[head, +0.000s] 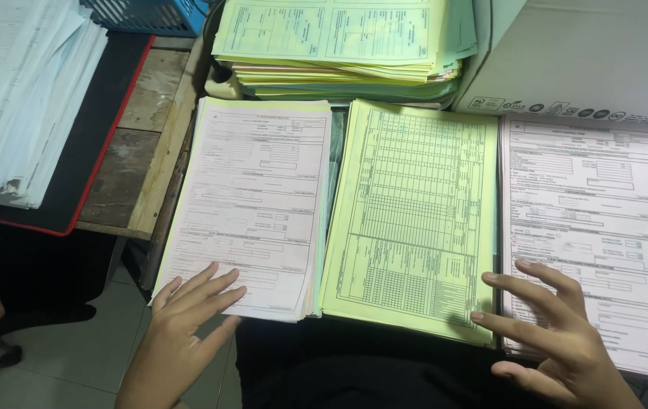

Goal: Sorting and organizing various printed forms and documents into stacks.

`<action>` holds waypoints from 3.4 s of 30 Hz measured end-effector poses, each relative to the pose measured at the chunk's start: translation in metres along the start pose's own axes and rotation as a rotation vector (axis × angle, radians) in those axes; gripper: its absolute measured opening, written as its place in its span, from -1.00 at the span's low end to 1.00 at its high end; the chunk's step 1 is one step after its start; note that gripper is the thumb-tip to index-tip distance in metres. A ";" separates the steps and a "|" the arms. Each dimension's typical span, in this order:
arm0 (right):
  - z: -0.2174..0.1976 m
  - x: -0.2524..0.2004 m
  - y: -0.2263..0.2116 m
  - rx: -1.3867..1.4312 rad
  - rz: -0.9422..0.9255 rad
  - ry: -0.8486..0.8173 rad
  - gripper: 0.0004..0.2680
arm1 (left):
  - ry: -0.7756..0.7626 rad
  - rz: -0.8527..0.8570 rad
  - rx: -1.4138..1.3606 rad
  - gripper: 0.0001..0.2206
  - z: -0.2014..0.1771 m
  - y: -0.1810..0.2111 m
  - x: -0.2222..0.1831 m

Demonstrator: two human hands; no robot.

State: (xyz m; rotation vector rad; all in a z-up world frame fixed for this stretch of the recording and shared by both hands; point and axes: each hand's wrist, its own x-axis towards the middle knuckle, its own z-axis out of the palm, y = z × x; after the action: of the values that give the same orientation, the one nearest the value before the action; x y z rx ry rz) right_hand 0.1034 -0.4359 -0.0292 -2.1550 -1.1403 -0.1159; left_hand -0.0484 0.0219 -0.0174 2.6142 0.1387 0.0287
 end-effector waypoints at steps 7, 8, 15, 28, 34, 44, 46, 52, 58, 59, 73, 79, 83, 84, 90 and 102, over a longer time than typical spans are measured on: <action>0.005 0.010 -0.009 0.017 -0.038 0.027 -0.70 | 0.426 0.264 -0.011 -0.71 0.016 0.037 0.016; 0.009 0.010 -0.010 0.017 -0.039 0.028 -0.70 | 0.426 0.265 -0.010 -0.71 0.026 0.041 0.018; 0.025 0.013 -0.020 -0.088 -0.125 0.136 -0.60 | 0.681 0.534 0.046 -0.81 0.080 0.098 0.033; -0.050 0.017 -0.046 -0.511 -0.255 0.265 -0.88 | 0.540 0.850 -0.121 -0.85 0.087 0.203 0.072; -0.082 -0.056 -0.014 -0.534 0.018 0.067 -0.80 | 0.451 0.852 -0.152 -0.95 0.112 0.209 0.081; -0.062 -0.121 0.021 -0.542 0.385 0.204 -0.93 | 0.397 0.826 -0.100 -0.92 0.150 0.230 0.086; -0.062 -0.123 0.024 -0.592 0.440 0.165 -0.94 | 0.342 0.832 -0.105 -0.92 0.153 0.231 0.086; -0.070 -0.106 0.020 -0.665 0.467 -0.086 -0.47 | 0.277 0.830 -0.127 -0.92 0.161 0.230 0.084; -0.061 -0.078 0.015 -0.322 0.405 -0.130 -0.46 | 0.123 0.877 -0.277 -0.80 0.156 0.232 0.085; -0.058 -0.079 0.018 -0.322 0.405 -0.130 -0.46 | 0.123 0.877 -0.276 -0.80 0.155 0.231 0.084; -0.055 -0.077 0.034 -0.355 0.475 -0.107 -0.68 | 0.011 0.933 -0.437 -0.87 0.089 0.189 0.086; -0.048 -0.074 0.032 -0.360 0.291 -0.016 -0.67 | 0.106 0.738 -0.223 -0.78 0.025 0.136 0.075; -0.041 -0.037 0.010 -0.172 0.152 -0.006 -0.73 | -0.025 0.320 -0.063 -0.48 -0.007 0.067 0.049; -0.037 -0.032 0.008 -0.131 0.142 0.003 -0.74 | -0.145 0.061 -0.073 -0.39 -0.013 0.053 0.045; -0.023 -0.002 0.003 -0.078 0.037 0.060 -0.78 | -0.201 -0.135 -0.108 -0.50 -0.007 0.011 0.015; -0.028 0.021 -0.019 0.055 0.066 0.022 -0.83 | 0.524 0.353 0.099 -0.80 0.007 0.071 0.029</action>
State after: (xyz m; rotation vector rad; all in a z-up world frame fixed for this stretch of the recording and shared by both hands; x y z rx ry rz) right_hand 0.1084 -0.4319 0.0099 -2.1354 -1.0469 -0.0771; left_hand -0.0122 -0.0393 0.0118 2.6347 -0.1458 0.8478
